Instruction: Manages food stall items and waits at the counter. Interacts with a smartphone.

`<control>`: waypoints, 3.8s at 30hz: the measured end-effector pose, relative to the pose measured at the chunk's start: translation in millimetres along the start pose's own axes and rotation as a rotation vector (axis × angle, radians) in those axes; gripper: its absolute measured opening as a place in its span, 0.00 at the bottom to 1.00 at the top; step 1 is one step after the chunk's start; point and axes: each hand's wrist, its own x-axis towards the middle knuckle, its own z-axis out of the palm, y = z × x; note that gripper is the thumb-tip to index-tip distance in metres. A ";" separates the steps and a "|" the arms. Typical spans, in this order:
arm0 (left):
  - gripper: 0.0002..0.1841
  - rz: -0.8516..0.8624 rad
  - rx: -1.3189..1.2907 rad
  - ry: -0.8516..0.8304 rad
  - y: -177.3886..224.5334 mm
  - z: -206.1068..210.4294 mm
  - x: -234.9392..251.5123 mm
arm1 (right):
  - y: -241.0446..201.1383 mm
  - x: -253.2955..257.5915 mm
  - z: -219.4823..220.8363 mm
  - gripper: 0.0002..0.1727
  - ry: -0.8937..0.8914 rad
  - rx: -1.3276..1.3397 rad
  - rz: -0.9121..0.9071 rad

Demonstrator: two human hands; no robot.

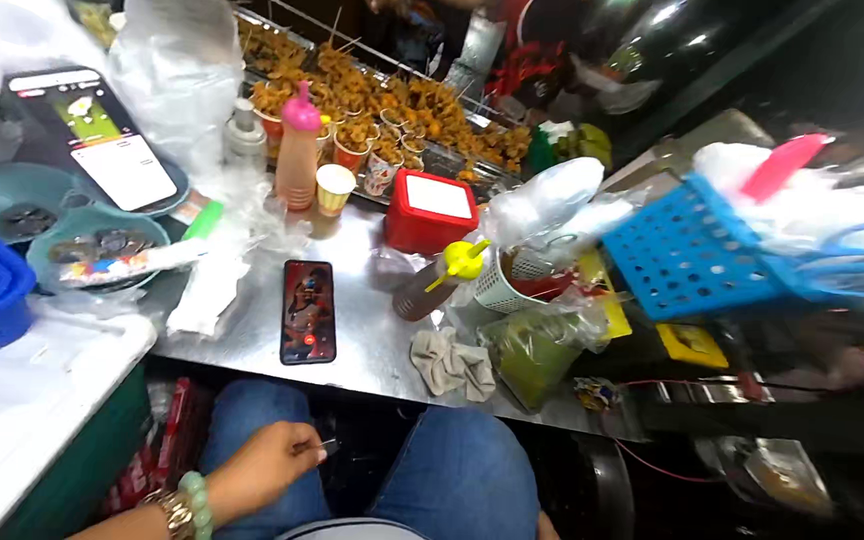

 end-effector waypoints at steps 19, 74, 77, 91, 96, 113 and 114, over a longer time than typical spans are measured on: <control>0.15 0.167 0.722 -0.355 20.9 32.4 -19.2 | -136.2 -6.3 66.5 0.28 -0.312 -0.965 -1.306; 0.13 0.111 0.686 0.059 -8.8 -51.6 -4.5 | -113.1 -7.7 199.0 0.26 -1.318 -1.573 -0.970; 0.16 -0.162 0.775 -0.306 -4.4 -46.5 1.3 | -116.0 -9.5 194.3 0.25 -1.320 -1.543 -0.987; 0.32 -1.040 0.233 0.255 -149.4 30.9 14.0 | -125.8 -8.0 187.7 0.26 -1.356 -1.540 -0.923; 0.49 -1.144 0.178 0.468 -184.1 33.9 2.6 | -122.7 -7.6 190.3 0.26 -1.359 -1.560 -0.937; 0.28 -1.003 -0.152 0.655 -223.9 5.7 40.0 | -107.5 6.0 206.6 0.26 -1.277 -1.654 -0.843; 0.28 -1.034 -0.121 0.641 -216.6 5.8 39.3 | -107.4 5.8 205.8 0.26 -1.276 -1.648 -0.851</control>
